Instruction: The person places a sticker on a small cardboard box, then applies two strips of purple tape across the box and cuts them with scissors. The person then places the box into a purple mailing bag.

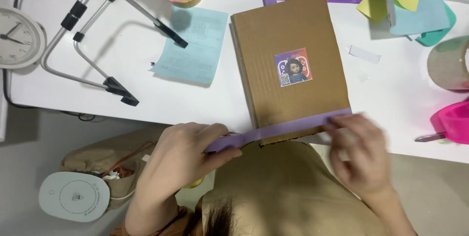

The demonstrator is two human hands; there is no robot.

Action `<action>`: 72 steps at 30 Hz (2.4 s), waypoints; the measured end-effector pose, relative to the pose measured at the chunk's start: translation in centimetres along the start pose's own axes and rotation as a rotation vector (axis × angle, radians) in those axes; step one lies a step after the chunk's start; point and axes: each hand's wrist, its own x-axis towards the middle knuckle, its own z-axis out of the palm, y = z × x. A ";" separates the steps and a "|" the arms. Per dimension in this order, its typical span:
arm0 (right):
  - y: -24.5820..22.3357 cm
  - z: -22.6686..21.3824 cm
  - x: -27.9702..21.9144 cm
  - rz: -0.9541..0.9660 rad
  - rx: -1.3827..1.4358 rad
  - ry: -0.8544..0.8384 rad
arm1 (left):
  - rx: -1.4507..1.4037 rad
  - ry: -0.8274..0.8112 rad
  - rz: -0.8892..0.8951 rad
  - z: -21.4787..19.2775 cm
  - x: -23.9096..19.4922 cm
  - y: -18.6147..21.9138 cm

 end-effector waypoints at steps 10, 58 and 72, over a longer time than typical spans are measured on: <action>-1.8 6.5 2.7 -0.153 -0.100 -0.079 | -0.063 0.192 0.057 1.3 -1.5 -1.3; 12.8 -18.9 -20.0 0.467 -0.723 0.178 | -1.127 -0.362 -0.050 8.2 1.6 -0.8; 18.1 -20.0 -25.6 0.472 -0.995 -0.089 | -0.767 -0.367 -0.327 5.7 3.4 4.8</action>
